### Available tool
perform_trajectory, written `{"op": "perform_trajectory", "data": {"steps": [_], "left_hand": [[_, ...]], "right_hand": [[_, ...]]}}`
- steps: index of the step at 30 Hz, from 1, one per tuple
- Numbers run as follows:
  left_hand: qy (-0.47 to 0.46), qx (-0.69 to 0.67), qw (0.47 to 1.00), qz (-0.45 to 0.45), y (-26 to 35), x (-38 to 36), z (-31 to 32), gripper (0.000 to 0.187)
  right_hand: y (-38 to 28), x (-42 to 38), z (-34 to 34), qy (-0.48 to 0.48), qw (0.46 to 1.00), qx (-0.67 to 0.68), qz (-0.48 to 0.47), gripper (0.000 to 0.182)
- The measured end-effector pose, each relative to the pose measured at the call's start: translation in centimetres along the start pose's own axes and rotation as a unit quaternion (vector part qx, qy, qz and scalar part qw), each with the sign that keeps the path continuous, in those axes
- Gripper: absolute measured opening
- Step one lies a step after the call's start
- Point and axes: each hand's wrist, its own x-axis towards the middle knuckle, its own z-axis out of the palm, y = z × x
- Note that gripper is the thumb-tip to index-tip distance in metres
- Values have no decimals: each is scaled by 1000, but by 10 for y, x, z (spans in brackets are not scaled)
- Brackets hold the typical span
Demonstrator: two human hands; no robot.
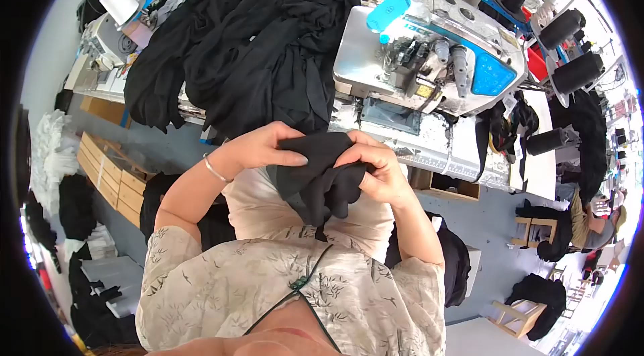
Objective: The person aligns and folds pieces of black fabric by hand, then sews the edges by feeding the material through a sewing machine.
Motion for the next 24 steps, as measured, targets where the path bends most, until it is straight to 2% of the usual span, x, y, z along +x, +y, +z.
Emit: {"op": "perform_trajectory", "data": {"steps": [2,4,5,6,9,12,13,14,15,16,17,20,24], "left_hand": [[90,-63,993,43,-2,-9,6,39],[162,-180,968,63,-2,-11,4,30],[200,-236,948,73,-1,-12,2,26],[254,-224,935,101,4,-6,6,17],[227,59,956,174,39,-7,0,18],[226,16,964,142,56,8,-5,21],[234,-1,964,127,57,13,-6,21],[226,-94,962,117,58,19,-2,20],[221,-119,961,116,60,23,3,19],[216,-144,959,115,63,26,9,19],[212,-168,956,115,65,28,13,18],[218,-126,959,128,69,35,14,18],[206,-73,967,130,64,48,28,18]], "right_hand": [[12,-7,3,41,999,9,28,12],[26,-13,11,70,996,30,55,12],[31,-15,16,59,997,16,56,12],[33,-13,21,47,997,3,56,12],[25,-9,27,8,999,-34,37,15],[17,-6,25,-2,999,-43,7,20],[20,-5,27,54,992,-111,9,20],[26,-4,32,109,978,-178,12,20],[30,-4,35,163,956,-244,15,20],[32,-5,33,187,920,-341,-37,26],[30,-7,36,215,924,-313,-55,27],[28,-5,61,275,928,-225,-113,31],[32,13,65,253,960,-114,42,26]]}}
